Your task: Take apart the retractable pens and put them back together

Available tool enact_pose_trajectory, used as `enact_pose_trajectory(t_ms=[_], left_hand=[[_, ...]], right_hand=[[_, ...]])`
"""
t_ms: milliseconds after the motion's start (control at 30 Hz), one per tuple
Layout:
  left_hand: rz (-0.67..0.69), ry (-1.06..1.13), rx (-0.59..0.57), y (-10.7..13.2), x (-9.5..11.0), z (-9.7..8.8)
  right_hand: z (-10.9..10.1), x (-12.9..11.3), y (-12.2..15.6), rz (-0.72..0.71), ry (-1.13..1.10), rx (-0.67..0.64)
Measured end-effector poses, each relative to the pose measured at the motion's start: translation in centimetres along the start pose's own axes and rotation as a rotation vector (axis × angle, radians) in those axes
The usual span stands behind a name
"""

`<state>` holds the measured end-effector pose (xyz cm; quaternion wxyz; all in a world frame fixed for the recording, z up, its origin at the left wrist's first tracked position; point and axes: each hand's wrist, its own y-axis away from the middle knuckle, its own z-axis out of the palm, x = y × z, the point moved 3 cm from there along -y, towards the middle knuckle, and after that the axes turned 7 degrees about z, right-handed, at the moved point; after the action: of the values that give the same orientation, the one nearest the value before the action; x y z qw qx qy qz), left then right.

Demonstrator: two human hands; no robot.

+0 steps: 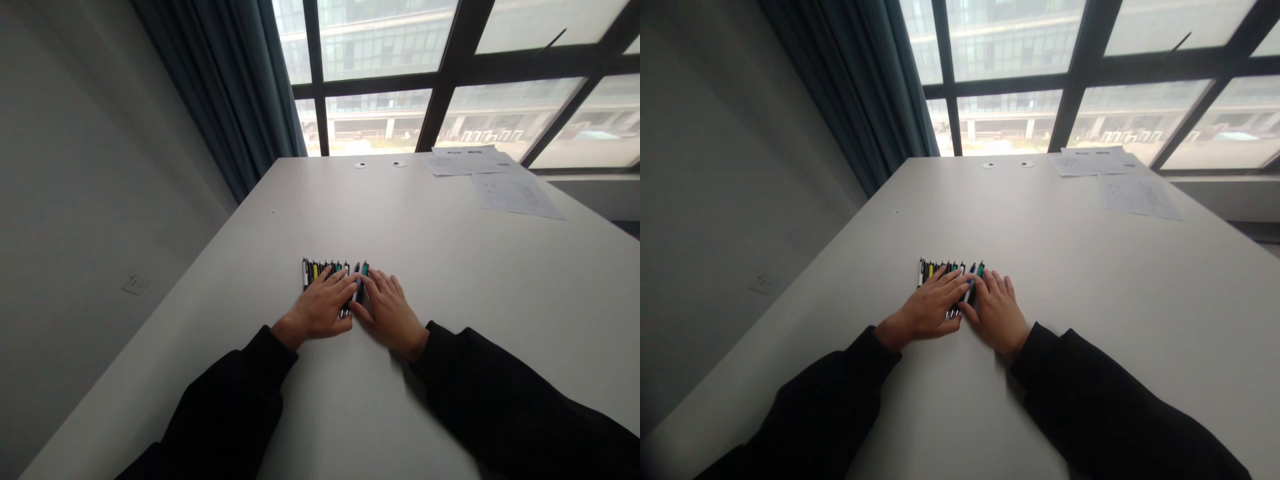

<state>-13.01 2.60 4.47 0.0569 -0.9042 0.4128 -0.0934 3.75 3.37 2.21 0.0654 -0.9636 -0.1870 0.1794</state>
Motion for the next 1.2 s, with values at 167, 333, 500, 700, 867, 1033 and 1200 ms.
enact_pose_trajectory(t_ms=[167, 333, 500, 700, 867, 1033, 1200], left_hand=[[0.000, -0.003, -0.002, 0.0, 0.2, 0.7], [-0.008, -0.001, -0.006, 0.2, 0.3, 0.6], [-0.087, -0.022, 0.010, 2.2, -0.8, -1.0], [-0.178, -0.017, -0.019, 4.4, -2.7, -0.6], [-0.223, 0.007, 0.021, 4.3, -2.7, -0.6], [-0.502, -0.011, 0.185, 4.9, -3.7, -0.2], [-0.704, -0.014, 0.258, 4.2, -5.9, 1.1]], right_hand=[[0.1, -0.1, 0.0, 0.004, 0.009, 0.010], [0.1, -0.2, 0.1, -0.008, 0.025, -0.002], [-0.3, -0.6, 0.2, -0.024, 0.040, -0.023], [-0.5, -1.0, 0.1, -0.040, 0.036, -0.044], [-0.7, -0.8, 0.3, -0.042, 0.032, -0.045], [-1.3, -0.6, 0.8, -0.077, 0.012, -0.045], [-1.6, -0.7, 1.3, -0.152, -0.009, -0.064]])
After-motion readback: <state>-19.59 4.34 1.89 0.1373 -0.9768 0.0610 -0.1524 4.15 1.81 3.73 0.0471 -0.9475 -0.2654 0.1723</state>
